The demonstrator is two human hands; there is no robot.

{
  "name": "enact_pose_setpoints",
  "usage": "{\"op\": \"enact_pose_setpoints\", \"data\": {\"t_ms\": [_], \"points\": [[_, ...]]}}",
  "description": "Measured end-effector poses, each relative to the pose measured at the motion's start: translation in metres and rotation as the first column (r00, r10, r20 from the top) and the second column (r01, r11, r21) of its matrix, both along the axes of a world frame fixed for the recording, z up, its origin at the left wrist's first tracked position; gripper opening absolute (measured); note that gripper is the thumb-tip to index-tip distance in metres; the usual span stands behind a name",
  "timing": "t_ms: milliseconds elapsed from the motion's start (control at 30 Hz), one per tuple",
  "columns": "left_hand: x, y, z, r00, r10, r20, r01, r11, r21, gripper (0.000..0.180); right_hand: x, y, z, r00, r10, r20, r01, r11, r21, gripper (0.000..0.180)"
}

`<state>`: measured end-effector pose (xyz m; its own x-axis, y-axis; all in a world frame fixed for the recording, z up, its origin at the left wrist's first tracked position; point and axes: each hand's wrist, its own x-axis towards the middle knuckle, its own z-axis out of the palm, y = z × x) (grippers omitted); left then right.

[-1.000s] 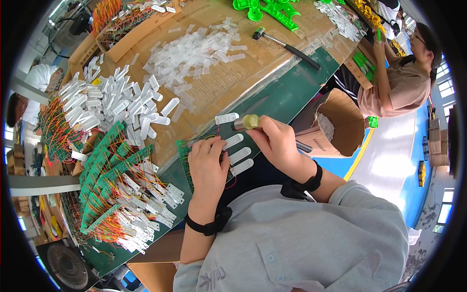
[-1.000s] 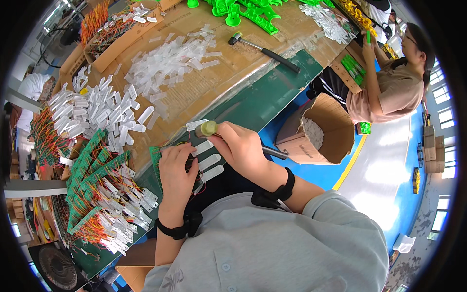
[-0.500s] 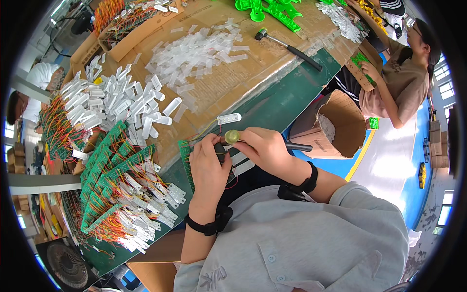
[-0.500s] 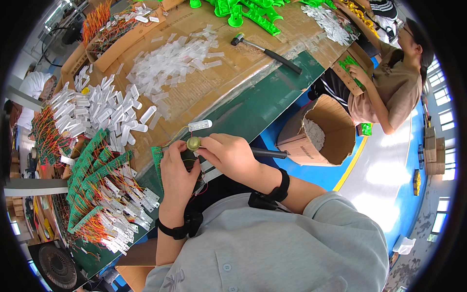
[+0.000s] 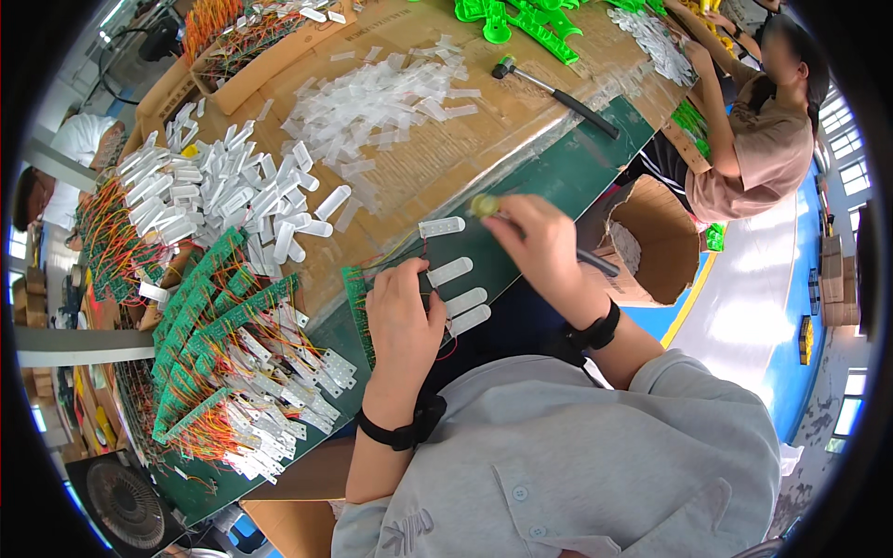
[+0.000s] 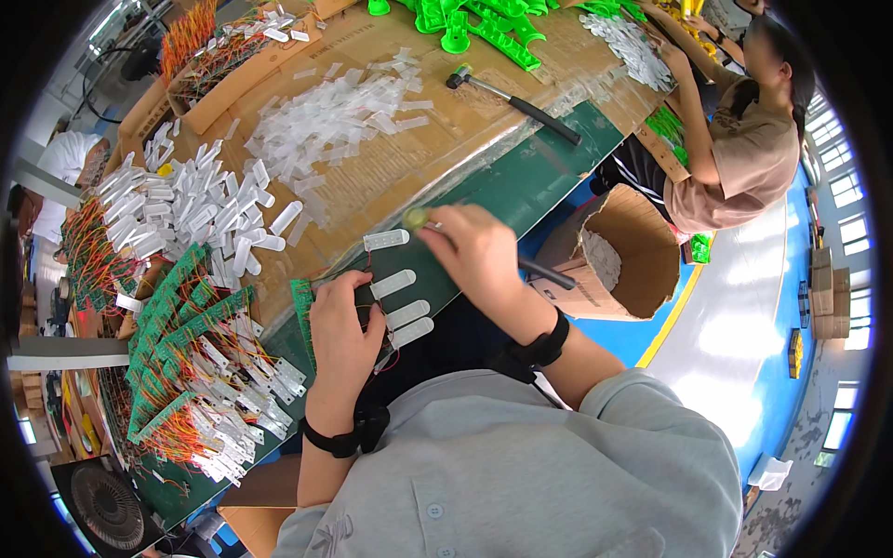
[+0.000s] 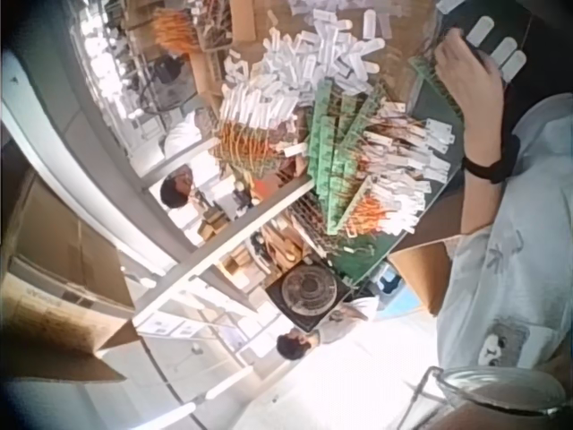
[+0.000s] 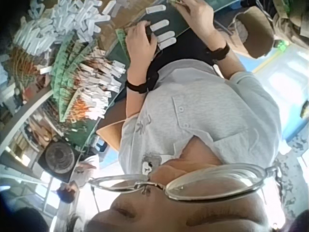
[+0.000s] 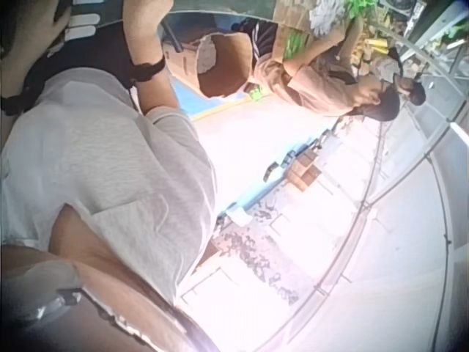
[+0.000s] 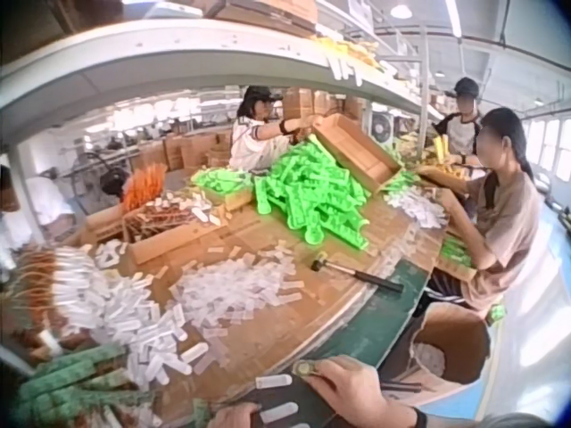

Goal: Assembling small LED driver components at a factory workbench.

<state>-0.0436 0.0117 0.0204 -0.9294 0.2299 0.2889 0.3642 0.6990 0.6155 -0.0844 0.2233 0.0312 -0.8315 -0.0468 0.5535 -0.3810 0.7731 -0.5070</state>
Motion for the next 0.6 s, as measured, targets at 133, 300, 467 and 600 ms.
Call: {"op": "enact_pose_setpoints", "data": {"t_ms": [133, 300, 467, 600], "points": [[-0.003, 0.001, -0.006, 0.999, -0.003, -0.049, 0.002, 1.0, -0.024, 0.035, -0.026, 0.033, -0.016, 0.971, -0.224, -0.086, 0.234, 0.963, 0.132, 0.011], [-0.004, -0.001, -0.008, 0.998, -0.017, -0.061, 0.016, 1.0, -0.021, 0.027, -0.05, 0.05, -0.029, 0.974, -0.167, -0.155, 0.202, 0.948, 0.246, 0.008], [-0.004, 0.0, -0.006, 0.999, -0.007, -0.047, 0.006, 1.0, -0.031, 0.023, -0.126, 0.033, -0.032, 0.997, -0.079, 0.001, 0.078, 0.989, 0.128, 0.008], [-0.003, 0.0, -0.006, 1.0, 0.002, -0.018, -0.003, 0.999, -0.034, 0.022, -0.19, 0.035, -0.041, 0.983, -0.181, -0.019, 0.179, 0.939, 0.293, 0.009]]}}
